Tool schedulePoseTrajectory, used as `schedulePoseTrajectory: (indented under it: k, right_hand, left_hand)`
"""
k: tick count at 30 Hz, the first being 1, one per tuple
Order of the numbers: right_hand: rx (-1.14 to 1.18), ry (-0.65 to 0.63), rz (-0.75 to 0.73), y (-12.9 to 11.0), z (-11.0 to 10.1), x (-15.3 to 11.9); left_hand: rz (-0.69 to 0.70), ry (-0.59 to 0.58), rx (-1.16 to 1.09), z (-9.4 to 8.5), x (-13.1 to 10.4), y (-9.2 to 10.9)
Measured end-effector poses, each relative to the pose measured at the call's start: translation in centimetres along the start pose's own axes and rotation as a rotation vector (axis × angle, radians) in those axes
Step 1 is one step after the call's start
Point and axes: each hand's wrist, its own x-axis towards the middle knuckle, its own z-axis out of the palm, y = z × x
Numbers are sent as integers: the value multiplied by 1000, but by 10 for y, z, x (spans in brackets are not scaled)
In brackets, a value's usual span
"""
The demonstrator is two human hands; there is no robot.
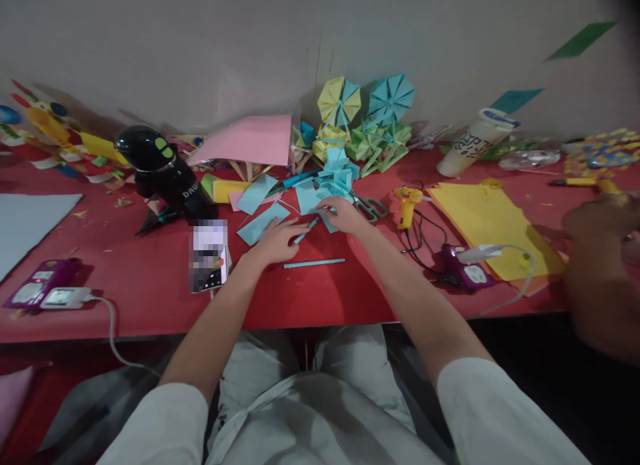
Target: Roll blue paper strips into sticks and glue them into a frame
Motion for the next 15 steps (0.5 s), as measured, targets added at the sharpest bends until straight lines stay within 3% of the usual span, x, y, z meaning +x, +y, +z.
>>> schedulePoseTrajectory:
  k: [8,15]
  right_hand:
    - [-98,-286,-28,-22,-17,0]
    - [-163,-412,11,-30,-24,4]
  left_hand:
    - [-18,-114,-37,-11,2,-7]
    - [-9,21,-195,-14,0,-11]
